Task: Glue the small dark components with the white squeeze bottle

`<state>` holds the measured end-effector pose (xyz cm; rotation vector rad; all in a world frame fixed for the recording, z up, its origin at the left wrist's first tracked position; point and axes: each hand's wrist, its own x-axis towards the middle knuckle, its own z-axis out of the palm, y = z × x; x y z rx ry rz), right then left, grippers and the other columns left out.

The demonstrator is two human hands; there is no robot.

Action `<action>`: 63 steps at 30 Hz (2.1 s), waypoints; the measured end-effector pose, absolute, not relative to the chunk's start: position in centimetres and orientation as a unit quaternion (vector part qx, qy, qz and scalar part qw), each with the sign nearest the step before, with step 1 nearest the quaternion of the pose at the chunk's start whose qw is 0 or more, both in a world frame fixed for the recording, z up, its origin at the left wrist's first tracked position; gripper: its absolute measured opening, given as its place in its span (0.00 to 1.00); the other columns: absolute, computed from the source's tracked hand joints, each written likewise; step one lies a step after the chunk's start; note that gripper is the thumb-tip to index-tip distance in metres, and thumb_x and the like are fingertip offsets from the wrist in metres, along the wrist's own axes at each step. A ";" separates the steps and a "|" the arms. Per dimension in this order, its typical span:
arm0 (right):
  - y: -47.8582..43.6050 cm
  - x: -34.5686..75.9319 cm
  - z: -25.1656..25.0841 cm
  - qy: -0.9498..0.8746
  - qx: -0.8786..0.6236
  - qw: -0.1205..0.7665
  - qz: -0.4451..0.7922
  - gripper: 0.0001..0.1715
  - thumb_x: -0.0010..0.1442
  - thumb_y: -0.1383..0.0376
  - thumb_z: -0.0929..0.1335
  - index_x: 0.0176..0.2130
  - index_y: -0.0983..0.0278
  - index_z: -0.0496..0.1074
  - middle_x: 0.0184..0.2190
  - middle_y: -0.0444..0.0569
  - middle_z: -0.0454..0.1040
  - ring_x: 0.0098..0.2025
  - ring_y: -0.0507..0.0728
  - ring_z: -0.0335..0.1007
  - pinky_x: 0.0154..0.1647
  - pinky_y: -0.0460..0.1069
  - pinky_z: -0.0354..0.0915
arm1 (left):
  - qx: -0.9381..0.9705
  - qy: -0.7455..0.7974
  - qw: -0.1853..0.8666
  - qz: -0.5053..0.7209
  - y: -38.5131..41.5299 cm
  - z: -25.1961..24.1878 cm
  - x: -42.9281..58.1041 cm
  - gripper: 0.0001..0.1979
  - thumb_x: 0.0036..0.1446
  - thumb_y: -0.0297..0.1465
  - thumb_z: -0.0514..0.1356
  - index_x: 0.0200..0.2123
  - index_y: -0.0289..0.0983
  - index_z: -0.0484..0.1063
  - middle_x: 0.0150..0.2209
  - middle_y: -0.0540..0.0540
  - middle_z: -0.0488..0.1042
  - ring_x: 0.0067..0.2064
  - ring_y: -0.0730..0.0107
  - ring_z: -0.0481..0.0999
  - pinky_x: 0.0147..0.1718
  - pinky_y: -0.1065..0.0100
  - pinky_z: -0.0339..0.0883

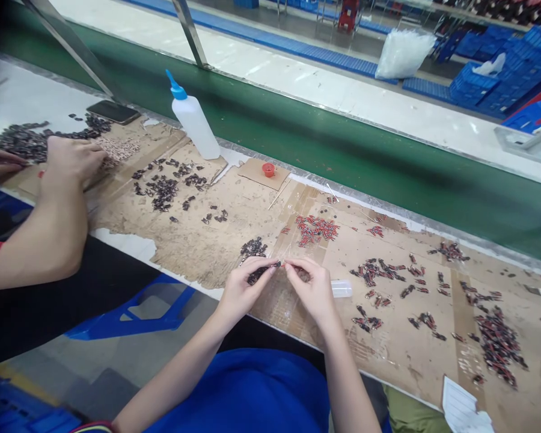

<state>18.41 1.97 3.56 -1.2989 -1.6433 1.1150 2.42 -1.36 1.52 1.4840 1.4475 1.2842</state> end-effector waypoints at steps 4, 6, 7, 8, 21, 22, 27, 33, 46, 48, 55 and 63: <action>1.8 18.3 3.1 -0.593 -0.530 0.385 0.467 0.13 0.52 0.58 0.71 0.34 0.63 0.80 0.31 0.50 0.81 0.31 0.57 0.77 0.36 0.51 0.72 | 0.581 0.547 0.350 0.491 -1.5 1.7 2.6 0.09 0.59 0.28 0.59 0.40 0.41 0.79 0.39 0.45 0.81 0.43 0.63 0.77 0.47 0.60 0.71; 1.7 18.3 3.0 -0.586 -0.527 0.387 0.479 0.13 0.52 0.57 0.71 0.32 0.63 0.80 0.31 0.50 0.81 0.31 0.57 0.77 0.35 0.51 0.72 | 0.585 0.543 0.356 0.486 -1.6 1.8 2.6 0.09 0.59 0.29 0.59 0.40 0.42 0.79 0.40 0.45 0.81 0.44 0.63 0.77 0.48 0.59 0.71; 1.6 18.2 3.0 -0.583 -0.525 0.388 0.483 0.12 0.52 0.57 0.71 0.32 0.63 0.80 0.31 0.51 0.82 0.31 0.57 0.77 0.34 0.51 0.72 | 0.587 0.541 0.360 0.484 -1.6 1.8 2.6 0.09 0.60 0.29 0.59 0.40 0.42 0.79 0.40 0.45 0.81 0.44 0.63 0.77 0.48 0.59 0.70; 1.5 18.2 3.0 -0.581 -0.523 0.389 0.487 0.12 0.52 0.57 0.71 0.32 0.63 0.80 0.31 0.51 0.82 0.31 0.58 0.77 0.33 0.51 0.72 | 0.588 0.538 0.363 0.483 -1.7 1.8 2.7 0.09 0.60 0.29 0.58 0.40 0.42 0.79 0.40 0.45 0.81 0.44 0.63 0.77 0.48 0.59 0.70; -0.3 17.9 2.9 -0.582 -0.520 0.431 0.453 0.09 0.55 0.60 0.70 0.33 0.62 0.80 0.31 0.49 0.79 0.33 0.55 0.76 0.33 0.48 0.71 | 0.547 0.519 0.443 0.485 -1.6 2.2 2.7 0.07 0.56 0.28 0.62 0.37 0.39 0.80 0.38 0.44 0.82 0.42 0.64 0.79 0.46 0.63 0.73; -0.3 17.9 3.0 -0.592 -0.519 0.431 0.440 0.09 0.56 0.61 0.70 0.33 0.61 0.80 0.31 0.49 0.79 0.33 0.55 0.75 0.33 0.48 0.71 | 0.545 0.520 0.443 0.487 -1.6 2.3 2.7 0.07 0.55 0.29 0.62 0.37 0.39 0.80 0.37 0.44 0.82 0.42 0.64 0.79 0.46 0.63 0.73; -0.7 17.8 3.4 -0.637 -0.505 0.439 0.383 0.08 0.58 0.64 0.68 0.35 0.60 0.80 0.29 0.47 0.78 0.31 0.54 0.73 0.33 0.48 0.70 | 0.540 0.526 0.439 0.489 -1.6 2.2 2.9 0.07 0.55 0.29 0.62 0.36 0.39 0.80 0.38 0.45 0.82 0.41 0.64 0.80 0.46 0.63 0.74; -0.8 17.9 3.3 -0.670 -0.491 0.446 0.335 0.09 0.59 0.66 0.68 0.37 0.61 0.79 0.30 0.48 0.78 0.31 0.54 0.74 0.33 0.48 0.71 | 0.560 0.533 0.412 0.483 -1.7 2.5 3.2 0.08 0.57 0.29 0.60 0.37 0.38 0.79 0.38 0.44 0.82 0.42 0.64 0.79 0.46 0.63 0.73; -1.2 18.2 2.4 -0.655 -0.491 0.462 0.340 0.09 0.59 0.67 0.68 0.40 0.60 0.78 0.35 0.49 0.80 0.34 0.55 0.76 0.36 0.49 0.73 | 0.529 0.532 0.478 0.458 -1.9 3.0 3.4 0.07 0.55 0.30 0.60 0.36 0.37 0.78 0.39 0.44 0.81 0.42 0.63 0.79 0.45 0.64 0.70; -1.3 18.4 2.5 -0.654 -0.484 0.466 0.349 0.08 0.59 0.67 0.69 0.37 0.60 0.79 0.33 0.49 0.80 0.35 0.55 0.77 0.37 0.49 0.73 | 0.509 0.523 0.506 0.459 -1.8 3.0 3.6 0.06 0.54 0.31 0.61 0.34 0.36 0.76 0.37 0.44 0.81 0.41 0.64 0.79 0.45 0.65 0.70; -1.4 19.7 3.1 -0.666 -0.483 0.470 0.320 0.07 0.58 0.67 0.69 0.35 0.60 0.79 0.31 0.48 0.80 0.34 0.55 0.77 0.37 0.49 0.72 | 0.429 0.495 0.579 0.486 -1.6 2.2 5.3 0.15 0.52 0.34 0.65 0.37 0.40 0.60 0.30 0.50 0.78 0.37 0.68 0.79 0.42 0.67 0.68; -1.6 24.7 3.0 -0.588 -0.611 0.479 0.227 0.10 0.58 0.60 0.69 0.35 0.63 0.78 0.33 0.50 0.80 0.32 0.56 0.76 0.37 0.52 0.73 | 0.609 0.521 0.451 0.393 -0.5 3.4 5.5 0.13 0.56 0.32 0.63 0.45 0.41 0.66 0.46 0.44 0.78 0.51 0.61 0.75 0.54 0.57 0.60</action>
